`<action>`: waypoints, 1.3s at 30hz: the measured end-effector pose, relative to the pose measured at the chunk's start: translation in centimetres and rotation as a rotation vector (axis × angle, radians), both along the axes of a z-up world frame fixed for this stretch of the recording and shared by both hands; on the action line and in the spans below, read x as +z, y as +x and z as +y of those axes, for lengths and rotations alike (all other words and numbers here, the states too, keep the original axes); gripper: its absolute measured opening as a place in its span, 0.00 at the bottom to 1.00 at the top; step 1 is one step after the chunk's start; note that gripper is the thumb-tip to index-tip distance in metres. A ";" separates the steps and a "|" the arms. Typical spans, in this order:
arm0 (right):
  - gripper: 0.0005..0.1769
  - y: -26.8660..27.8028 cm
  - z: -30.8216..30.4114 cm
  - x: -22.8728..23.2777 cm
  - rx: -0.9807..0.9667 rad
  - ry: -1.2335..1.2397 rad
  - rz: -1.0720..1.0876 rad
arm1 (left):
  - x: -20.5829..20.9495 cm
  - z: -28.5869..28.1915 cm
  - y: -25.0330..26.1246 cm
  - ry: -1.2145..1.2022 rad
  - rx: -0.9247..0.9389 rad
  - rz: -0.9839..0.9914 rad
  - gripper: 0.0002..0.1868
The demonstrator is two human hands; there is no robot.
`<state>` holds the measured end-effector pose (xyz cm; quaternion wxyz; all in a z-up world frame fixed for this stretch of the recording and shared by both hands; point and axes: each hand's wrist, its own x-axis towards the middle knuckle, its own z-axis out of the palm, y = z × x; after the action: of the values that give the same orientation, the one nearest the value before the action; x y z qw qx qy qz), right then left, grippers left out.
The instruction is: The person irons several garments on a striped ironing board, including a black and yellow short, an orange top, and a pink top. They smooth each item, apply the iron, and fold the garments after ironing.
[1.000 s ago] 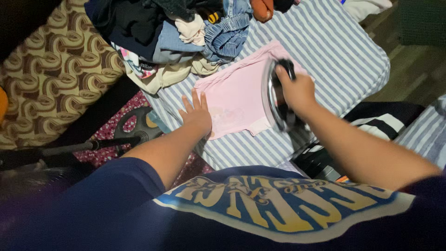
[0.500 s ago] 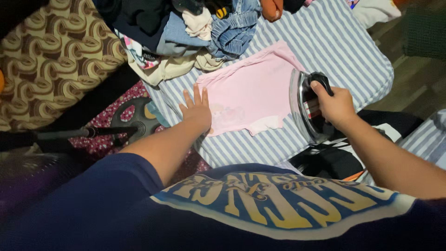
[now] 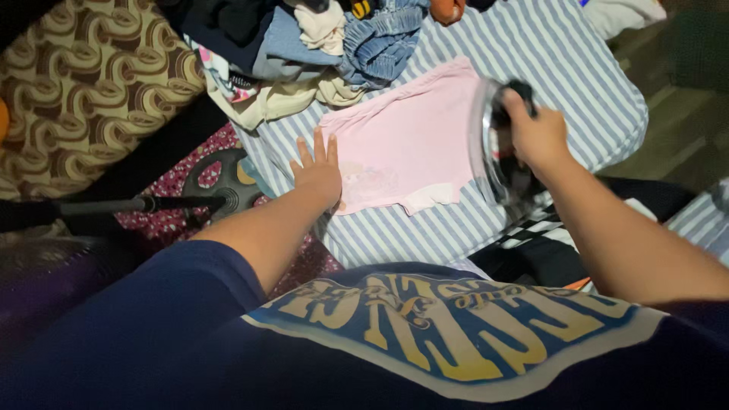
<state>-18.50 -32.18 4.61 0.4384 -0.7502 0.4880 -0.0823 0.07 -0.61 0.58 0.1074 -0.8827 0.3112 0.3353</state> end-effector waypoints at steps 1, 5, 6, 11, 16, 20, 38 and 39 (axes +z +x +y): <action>0.37 -1.2 0.0 0.0 0.012 0.059 -0.008 | -0.1 0.1 0.0 -0.006 0.001 0.001 0.81; 0.32 -3.2 0.1 0.2 0.301 0.116 0.102 | -0.1 0.6 0.1 -0.087 0.001 0.005 0.81; 0.30 -3.0 0.2 0.5 0.433 0.087 0.165 | -0.2 0.6 0.1 -0.090 0.008 0.008 0.81; 0.35 3.2 4.2 1.2 0.828 -0.006 0.279 | -0.5 0.6 0.1 -0.101 0.019 0.018 0.82; 0.39 11.2 9.4 0.9 0.803 0.045 0.231 | -0.8 0.8 0.0 -0.097 0.010 -0.009 0.83; 0.39 9.7 10.5 1.5 0.733 0.183 0.250 | -0.4 1.0 0.5 -0.106 -0.008 0.016 0.82; 0.36 8.8 14.1 1.5 0.695 0.118 0.136 | -0.2 0.3 0.5 -0.074 0.039 0.011 0.86; 0.36 9.5 14.5 1.6 0.670 0.140 0.135 | -0.1 0.5 0.6 -0.101 0.036 0.005 0.85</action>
<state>-9.04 -17.71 6.19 0.4582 -0.8406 0.2470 0.1495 0.63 -0.11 0.51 0.0560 -0.8915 0.3122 0.3235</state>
